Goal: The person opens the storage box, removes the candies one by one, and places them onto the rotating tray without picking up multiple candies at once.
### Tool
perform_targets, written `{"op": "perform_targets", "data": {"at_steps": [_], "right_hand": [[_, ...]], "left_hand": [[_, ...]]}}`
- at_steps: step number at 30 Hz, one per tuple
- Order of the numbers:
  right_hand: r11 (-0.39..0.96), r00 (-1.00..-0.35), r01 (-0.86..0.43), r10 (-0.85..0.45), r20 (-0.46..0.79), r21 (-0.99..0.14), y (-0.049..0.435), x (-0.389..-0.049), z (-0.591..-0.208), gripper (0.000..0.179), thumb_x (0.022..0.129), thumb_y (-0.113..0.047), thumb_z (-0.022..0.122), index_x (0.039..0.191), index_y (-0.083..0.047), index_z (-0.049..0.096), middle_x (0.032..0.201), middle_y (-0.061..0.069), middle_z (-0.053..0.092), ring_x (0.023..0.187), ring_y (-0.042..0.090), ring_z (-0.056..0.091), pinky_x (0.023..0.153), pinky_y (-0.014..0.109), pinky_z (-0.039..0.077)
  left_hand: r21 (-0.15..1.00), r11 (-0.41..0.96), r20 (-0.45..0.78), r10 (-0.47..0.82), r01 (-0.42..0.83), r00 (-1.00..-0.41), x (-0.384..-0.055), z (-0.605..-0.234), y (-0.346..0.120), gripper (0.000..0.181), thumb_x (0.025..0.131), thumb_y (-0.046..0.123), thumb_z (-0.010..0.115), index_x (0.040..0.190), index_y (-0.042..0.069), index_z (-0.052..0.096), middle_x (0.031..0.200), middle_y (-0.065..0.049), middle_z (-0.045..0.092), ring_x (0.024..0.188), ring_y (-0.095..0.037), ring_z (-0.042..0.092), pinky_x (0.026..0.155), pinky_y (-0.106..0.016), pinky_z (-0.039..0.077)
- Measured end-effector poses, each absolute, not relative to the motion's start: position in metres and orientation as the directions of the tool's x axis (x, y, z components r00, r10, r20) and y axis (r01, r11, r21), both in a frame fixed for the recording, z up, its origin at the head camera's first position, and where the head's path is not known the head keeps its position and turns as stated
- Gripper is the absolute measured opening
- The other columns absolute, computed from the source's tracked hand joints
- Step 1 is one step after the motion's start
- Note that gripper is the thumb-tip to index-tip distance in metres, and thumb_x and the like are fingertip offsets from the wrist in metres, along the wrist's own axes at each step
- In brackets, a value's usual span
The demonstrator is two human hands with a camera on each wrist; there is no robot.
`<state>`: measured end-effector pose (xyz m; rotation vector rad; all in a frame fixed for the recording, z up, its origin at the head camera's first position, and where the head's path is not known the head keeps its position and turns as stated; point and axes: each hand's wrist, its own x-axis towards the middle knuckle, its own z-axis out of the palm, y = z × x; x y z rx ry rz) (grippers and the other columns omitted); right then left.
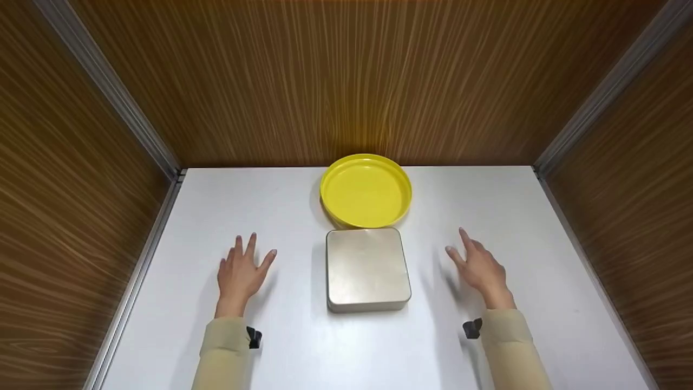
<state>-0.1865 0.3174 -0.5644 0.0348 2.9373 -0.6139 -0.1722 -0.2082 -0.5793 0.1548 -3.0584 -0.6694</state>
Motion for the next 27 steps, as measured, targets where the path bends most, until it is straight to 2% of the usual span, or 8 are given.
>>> {"op": "perform_targets", "data": {"at_steps": [3,6,9,17,23,27], "right_hand": [[0.917,-0.988,0.038,-0.024,-0.152,-0.396,0.31,-0.185,-0.568,0.084,0.096,-0.07,0.026,0.158,-0.013,0.017,0.147,0.031,0.037,0.124,0.053,0.044,0.087,0.071,0.041],[0.917,-0.986,0.022,-0.045,-0.158,-0.399,0.3,-0.184,-0.572,0.081,0.097,-0.068,0.028,0.157,-0.014,0.02,0.144,0.03,0.041,0.124,0.051,0.045,0.088,0.069,0.042],[0.917,-0.984,0.002,-0.069,-0.163,-0.4,0.289,-0.182,-0.574,0.076,0.099,-0.064,0.031,0.157,-0.015,0.023,0.141,0.029,0.046,0.122,0.05,0.048,0.088,0.067,0.044],[0.904,-0.98,-0.046,-0.123,-0.157,-0.424,0.264,-0.179,-0.583,0.068,0.101,-0.057,0.037,0.153,-0.013,0.034,0.135,0.027,0.053,0.12,0.048,0.051,0.091,0.065,0.043],[0.872,-0.979,-0.069,-0.152,-0.133,-0.485,0.253,-0.179,-0.587,0.059,0.102,-0.046,0.046,0.149,-0.011,0.041,0.128,0.018,0.06,0.111,0.038,0.059,0.09,0.061,0.046],[0.841,-0.979,-0.056,-0.153,-0.137,-0.537,0.246,-0.18,-0.588,0.059,0.102,-0.046,0.047,0.148,-0.01,0.043,0.129,0.017,0.06,0.11,0.035,0.06,0.09,0.059,0.046]], "left_hand": [[0.445,0.891,-0.013,-0.098,-0.093,-0.995,-0.172,-0.582,-0.199,0.086,0.094,0.071,0.035,0.154,0.011,0.03,0.155,-0.027,0.025,0.133,-0.048,0.036,0.106,-0.064,0.029],[0.455,0.886,0.004,-0.1,-0.087,-0.995,-0.173,-0.585,-0.191,0.083,0.095,0.069,0.035,0.153,0.009,0.034,0.151,-0.028,0.033,0.125,-0.048,0.047,0.097,-0.059,0.041],[0.458,0.885,0.009,-0.101,-0.086,-0.995,-0.173,-0.586,-0.181,0.079,0.097,0.065,0.037,0.151,0.006,0.037,0.147,-0.029,0.039,0.117,-0.048,0.053,0.089,-0.056,0.047],[0.482,0.875,0.019,-0.065,-0.048,-0.998,-0.17,-0.589,-0.156,0.061,0.105,0.046,0.035,0.143,0.001,0.048,0.134,-0.025,0.055,0.115,-0.042,0.057,0.095,-0.054,0.045],[0.51,0.86,0.044,-0.03,-0.003,-0.999,-0.167,-0.594,-0.132,0.052,0.105,0.038,0.036,0.136,0.001,0.055,0.123,-0.022,0.063,0.109,-0.039,0.061,0.09,-0.052,0.048],[0.526,0.85,0.051,-0.002,0.025,-0.999,-0.166,-0.597,-0.116,0.05,0.105,0.037,0.039,0.135,0.001,0.057,0.12,-0.021,0.064,0.107,-0.038,0.062,0.088,-0.052,0.05]]}}
